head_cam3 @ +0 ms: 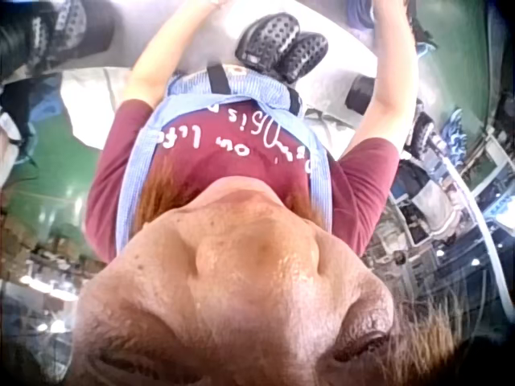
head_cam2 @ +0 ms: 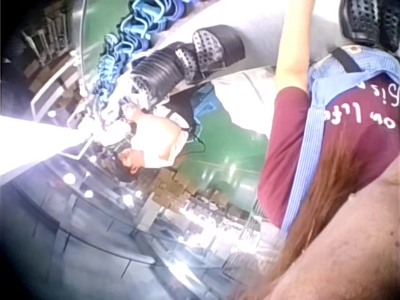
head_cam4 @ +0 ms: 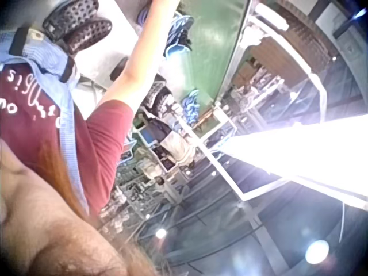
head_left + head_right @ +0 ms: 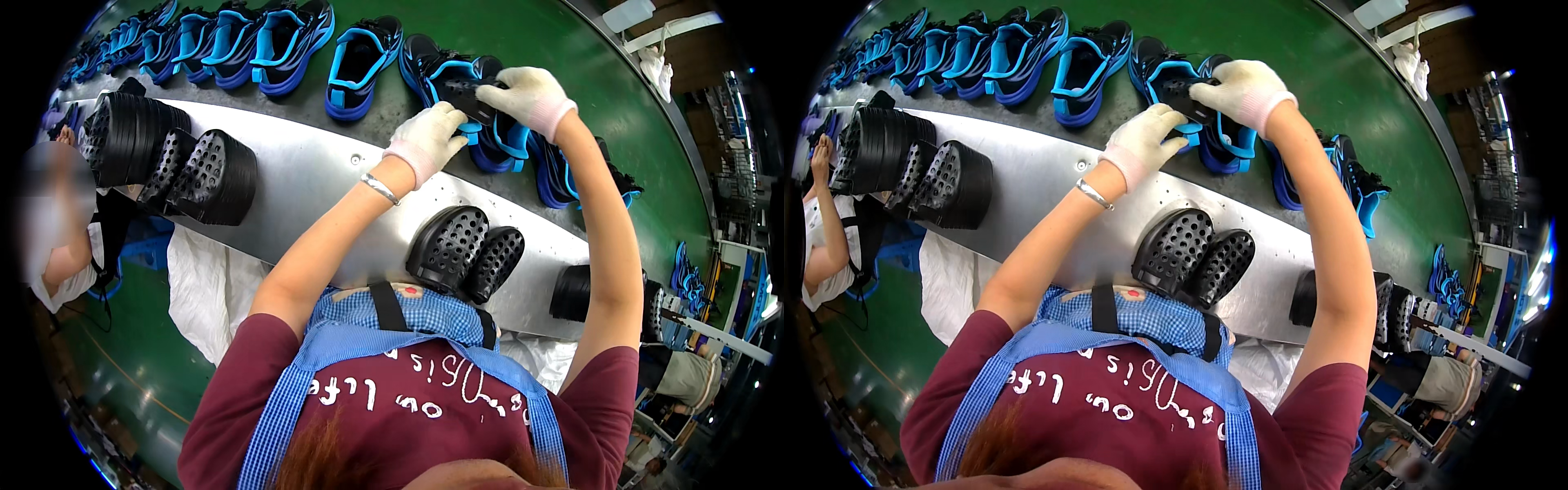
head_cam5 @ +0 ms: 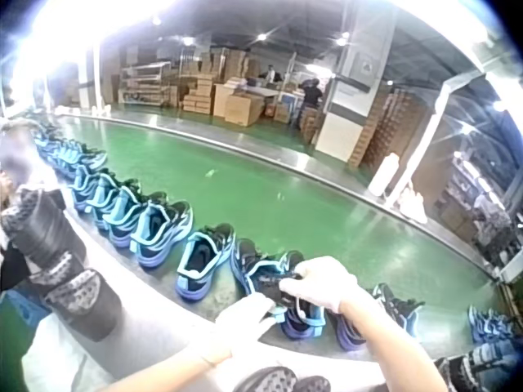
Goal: The person assembles shoe components by hand, inserting black perforated upper sections into blue sneaker bases and pressing them together on a production workbench.
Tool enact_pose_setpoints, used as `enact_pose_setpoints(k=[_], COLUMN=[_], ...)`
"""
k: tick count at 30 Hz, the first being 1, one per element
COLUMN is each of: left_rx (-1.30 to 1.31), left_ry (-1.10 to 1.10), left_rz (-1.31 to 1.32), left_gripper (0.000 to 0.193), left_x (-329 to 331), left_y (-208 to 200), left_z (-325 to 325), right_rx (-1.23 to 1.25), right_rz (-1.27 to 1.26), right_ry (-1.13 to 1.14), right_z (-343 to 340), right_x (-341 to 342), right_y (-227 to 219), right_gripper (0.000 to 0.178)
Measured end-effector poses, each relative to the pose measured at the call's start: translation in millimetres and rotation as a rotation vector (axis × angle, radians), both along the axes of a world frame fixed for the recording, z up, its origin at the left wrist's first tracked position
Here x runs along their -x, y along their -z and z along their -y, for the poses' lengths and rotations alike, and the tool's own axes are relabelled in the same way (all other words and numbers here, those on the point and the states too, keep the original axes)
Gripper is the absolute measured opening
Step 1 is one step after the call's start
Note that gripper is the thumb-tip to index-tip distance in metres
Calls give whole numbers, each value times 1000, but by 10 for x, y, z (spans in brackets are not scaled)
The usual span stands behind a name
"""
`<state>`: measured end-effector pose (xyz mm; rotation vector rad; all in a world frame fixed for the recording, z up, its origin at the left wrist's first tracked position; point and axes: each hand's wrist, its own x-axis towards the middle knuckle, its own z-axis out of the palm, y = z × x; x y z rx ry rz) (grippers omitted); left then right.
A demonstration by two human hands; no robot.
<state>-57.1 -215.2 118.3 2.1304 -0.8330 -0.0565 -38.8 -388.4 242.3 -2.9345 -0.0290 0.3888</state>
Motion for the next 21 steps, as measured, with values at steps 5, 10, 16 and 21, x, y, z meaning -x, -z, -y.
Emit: enact_pose_setpoints(k=[5, 10, 16, 21], left_rx=[-158, -494, -587, -558], left_ry=[-18, 67, 188, 151], left_rz=[-33, -309, -528, -520], left_gripper=[23, 31, 33, 36], left_x=[-54, -329, -532, -526], left_y=[97, -66, -184, -77], left_z=[52, 114, 184, 79], right_rx=[118, 259, 350, 268], right_rz=[59, -25, 26, -96], right_ry=[-43, -106, -76, -50], right_z=[-218, -501, -453, -634], right_x=[-198, -292, -466, -397], right_y=[421, 704, 945, 622], right_gripper=[46, 37, 23, 33])
